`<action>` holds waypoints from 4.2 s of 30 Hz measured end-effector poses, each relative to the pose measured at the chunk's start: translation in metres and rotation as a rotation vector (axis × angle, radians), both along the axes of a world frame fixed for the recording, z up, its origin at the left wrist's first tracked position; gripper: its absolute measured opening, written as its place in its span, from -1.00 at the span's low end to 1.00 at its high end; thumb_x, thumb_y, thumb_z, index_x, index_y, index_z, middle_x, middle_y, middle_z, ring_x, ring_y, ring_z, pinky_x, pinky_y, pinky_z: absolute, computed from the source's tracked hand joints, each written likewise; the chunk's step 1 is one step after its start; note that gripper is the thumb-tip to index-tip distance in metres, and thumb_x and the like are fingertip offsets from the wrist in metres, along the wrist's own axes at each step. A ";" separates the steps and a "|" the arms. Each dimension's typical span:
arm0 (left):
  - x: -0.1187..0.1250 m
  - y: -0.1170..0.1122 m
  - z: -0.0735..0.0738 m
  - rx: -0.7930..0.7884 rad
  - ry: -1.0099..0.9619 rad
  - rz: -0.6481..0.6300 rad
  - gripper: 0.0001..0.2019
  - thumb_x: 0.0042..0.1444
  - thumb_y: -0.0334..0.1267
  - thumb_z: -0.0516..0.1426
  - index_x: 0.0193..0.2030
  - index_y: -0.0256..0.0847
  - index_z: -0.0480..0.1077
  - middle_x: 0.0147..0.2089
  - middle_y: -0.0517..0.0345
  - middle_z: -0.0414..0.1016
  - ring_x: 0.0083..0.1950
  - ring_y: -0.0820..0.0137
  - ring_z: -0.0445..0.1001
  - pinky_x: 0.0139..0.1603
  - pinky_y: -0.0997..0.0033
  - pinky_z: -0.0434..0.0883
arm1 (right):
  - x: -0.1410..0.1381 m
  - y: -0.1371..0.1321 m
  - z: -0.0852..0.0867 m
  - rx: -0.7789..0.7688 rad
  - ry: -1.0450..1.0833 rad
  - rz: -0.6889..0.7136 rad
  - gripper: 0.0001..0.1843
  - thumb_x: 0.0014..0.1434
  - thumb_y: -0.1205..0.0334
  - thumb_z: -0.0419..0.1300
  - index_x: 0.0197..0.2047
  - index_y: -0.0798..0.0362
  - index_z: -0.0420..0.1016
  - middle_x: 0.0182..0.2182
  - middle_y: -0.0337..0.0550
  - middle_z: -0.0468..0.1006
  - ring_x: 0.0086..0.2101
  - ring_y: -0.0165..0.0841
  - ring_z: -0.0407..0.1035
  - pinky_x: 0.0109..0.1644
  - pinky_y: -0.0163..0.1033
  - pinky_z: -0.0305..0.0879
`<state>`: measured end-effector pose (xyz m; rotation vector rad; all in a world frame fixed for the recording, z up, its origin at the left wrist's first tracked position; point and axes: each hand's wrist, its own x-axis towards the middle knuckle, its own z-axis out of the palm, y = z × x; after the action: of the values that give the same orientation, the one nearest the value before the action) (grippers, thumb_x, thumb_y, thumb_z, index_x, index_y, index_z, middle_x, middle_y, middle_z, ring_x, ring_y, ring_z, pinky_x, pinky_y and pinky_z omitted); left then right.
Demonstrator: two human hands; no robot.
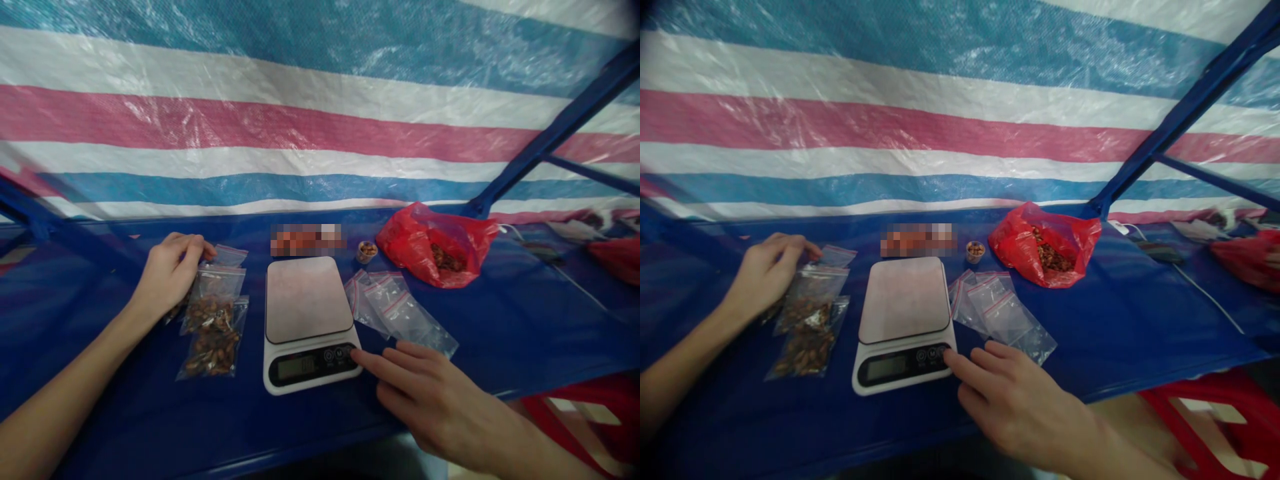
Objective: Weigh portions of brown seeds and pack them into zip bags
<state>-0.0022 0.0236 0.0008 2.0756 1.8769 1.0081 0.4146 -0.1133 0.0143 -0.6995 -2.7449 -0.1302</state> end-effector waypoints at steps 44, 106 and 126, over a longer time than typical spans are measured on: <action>0.005 -0.005 0.009 -0.010 0.049 -0.030 -0.56 0.35 -0.05 -0.07 -0.31 -0.17 0.56 -0.26 0.07 0.64 -0.03 0.19 0.52 0.08 0.26 0.39 | 0.045 0.104 0.028 -0.401 0.339 -0.315 -0.86 0.32 0.27 0.30 -0.07 0.01 0.64 -0.14 -0.04 0.69 -0.13 -0.16 0.60 0.02 -0.02 0.53; 0.125 0.034 0.131 0.355 0.375 -0.456 -0.75 0.22 -0.38 0.11 0.03 -0.20 0.41 -0.01 -0.02 0.59 0.06 0.12 0.49 0.12 0.08 0.41 | -0.086 0.155 0.124 0.169 0.115 0.021 -0.59 0.27 0.56 0.09 0.12 0.14 0.52 0.17 0.11 0.55 0.11 -0.08 0.43 0.15 0.00 0.28; 0.137 0.020 0.127 0.196 0.409 -0.566 -0.78 0.08 -0.49 0.09 -0.15 -0.17 0.38 -0.16 0.07 0.46 -0.07 0.22 0.46 -0.06 0.23 0.35 | -0.090 0.151 0.117 -0.045 0.025 0.082 -0.70 0.30 0.54 0.14 0.04 0.18 0.57 0.03 0.18 0.63 0.08 -0.07 0.49 0.17 0.08 0.38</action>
<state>0.1353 0.0433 0.1278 2.8652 1.2084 0.6814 0.3245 0.0381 0.1313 -0.5950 -2.7553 -0.0419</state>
